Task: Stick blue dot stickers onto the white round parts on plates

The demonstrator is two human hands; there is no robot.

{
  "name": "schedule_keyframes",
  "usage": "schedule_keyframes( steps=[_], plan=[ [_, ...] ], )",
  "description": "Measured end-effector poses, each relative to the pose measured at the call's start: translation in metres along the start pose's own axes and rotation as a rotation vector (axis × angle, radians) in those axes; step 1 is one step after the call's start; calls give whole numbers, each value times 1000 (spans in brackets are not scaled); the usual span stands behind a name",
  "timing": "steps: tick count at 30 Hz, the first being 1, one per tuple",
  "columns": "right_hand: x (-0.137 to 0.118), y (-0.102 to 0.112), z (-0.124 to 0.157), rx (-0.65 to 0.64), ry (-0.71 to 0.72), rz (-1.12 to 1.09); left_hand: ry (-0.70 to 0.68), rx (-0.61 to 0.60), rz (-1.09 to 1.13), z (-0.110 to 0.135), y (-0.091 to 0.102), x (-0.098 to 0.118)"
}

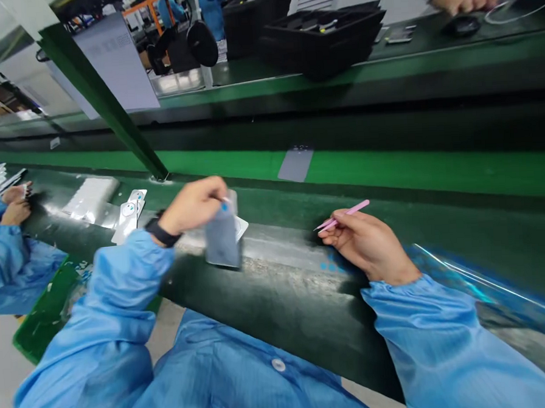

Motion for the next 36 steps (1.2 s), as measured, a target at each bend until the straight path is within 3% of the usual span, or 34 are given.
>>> schedule_keyframes(
  steps=[2, 4, 5, 8, 11, 13, 15, 17, 21, 24, 26, 31, 36],
  plan=[
    [-1, -2, 1, 19, -4, -24, 152, 154, -104, 27, 43, -36],
    [-1, -4, 1, 40, -13, -68, 364, 191, -228, 52, 75, -72],
    [-2, -4, 0, 46, -18, -86, 456, 154, -275, 62, 85, -89],
    [-2, -5, 0, 52, -21, -122, 714, 38, -353, 82, 97, -126],
    [-2, -6, 1, 49, -9, -155, 785, 43, -405, 81, 97, -143],
    [-1, -8, 0, 38, -6, -169, 800, 99, -449, 66, 95, -144],
    [-2, -10, 0, 26, 3, -170, 768, 143, -466, 37, 86, -134],
    [-5, -11, 0, 23, 28, -152, 678, 141, -451, -5, 66, -110],
    [-18, -5, 11, 88, 107, -28, 369, 37, -364, -110, 4, -36],
    [-28, 2, 27, 169, 108, 144, 312, -83, -342, -179, -33, 10],
    [-33, 3, 34, 168, 54, 255, 345, -133, -380, -211, -46, 25],
    [-34, -3, 35, 16, -157, 363, 371, -176, -535, -246, -60, 29],
    [-34, -7, 34, -63, -284, 466, 241, -92, -573, -233, -55, 43]
  ],
)
Point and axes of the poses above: each hand's wrist, its own z-axis away from the middle knuckle, its own y-axis out of the back of the hand, x = y × z, the point moved 2 cm from there along -z, towards the middle knuckle, and after that the axes turned 15 degrees about -x, right-handed, at the moved point
